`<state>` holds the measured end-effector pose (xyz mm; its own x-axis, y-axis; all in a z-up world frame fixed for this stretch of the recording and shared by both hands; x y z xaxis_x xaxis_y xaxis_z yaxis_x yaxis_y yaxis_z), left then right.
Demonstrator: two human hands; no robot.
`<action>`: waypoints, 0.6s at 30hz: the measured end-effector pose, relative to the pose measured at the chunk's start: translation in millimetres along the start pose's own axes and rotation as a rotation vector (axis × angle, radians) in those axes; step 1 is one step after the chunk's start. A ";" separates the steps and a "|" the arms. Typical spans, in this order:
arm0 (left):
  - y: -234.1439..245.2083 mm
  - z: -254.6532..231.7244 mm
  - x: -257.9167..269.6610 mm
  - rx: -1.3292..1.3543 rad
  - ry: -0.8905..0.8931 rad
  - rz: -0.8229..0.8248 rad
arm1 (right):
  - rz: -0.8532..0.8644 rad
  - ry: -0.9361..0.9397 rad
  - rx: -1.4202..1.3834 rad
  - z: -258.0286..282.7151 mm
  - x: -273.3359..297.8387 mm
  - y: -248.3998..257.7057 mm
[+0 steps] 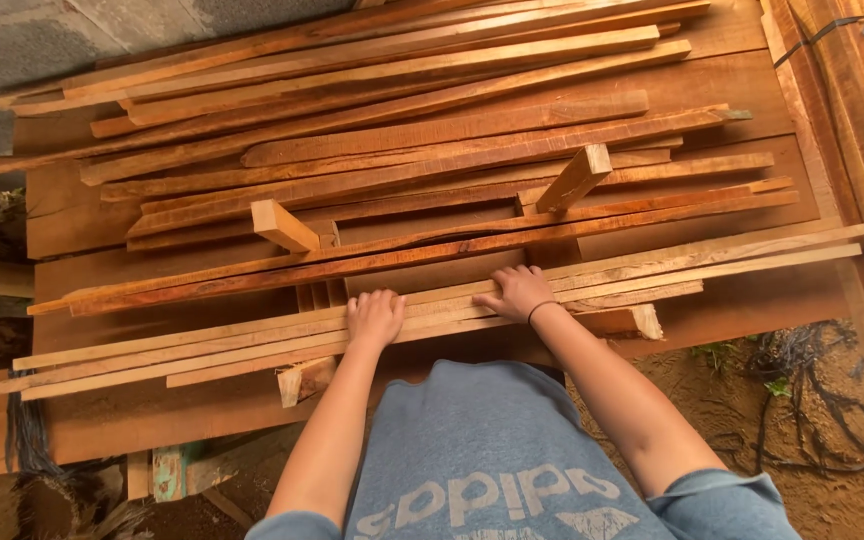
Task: Organizing and bundling thin wooden slats on a workbench.
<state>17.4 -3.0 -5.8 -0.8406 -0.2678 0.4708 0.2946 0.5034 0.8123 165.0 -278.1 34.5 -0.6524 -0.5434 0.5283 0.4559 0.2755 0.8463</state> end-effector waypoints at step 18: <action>45.8 -33.7 2.6 -0.074 -0.253 -0.598 | -0.905 0.026 0.030 -4.0 -14.8 9.2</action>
<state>44.0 -8.3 44.3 -0.9476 -0.2779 -0.1575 -0.2337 0.2671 0.9349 181.3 -270.7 34.2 -0.7397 -0.5800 -0.3411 -0.2410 -0.2450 0.9391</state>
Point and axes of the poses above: each hand's wrist, its own x-axis away from the middle knuckle, its own y-axis out of the back of the hand, z = x × y, the point moved 2 cm from there along -x, towards the middle knuckle, and after that the axes turned 7 degrees about x, right-handed, at the moved point
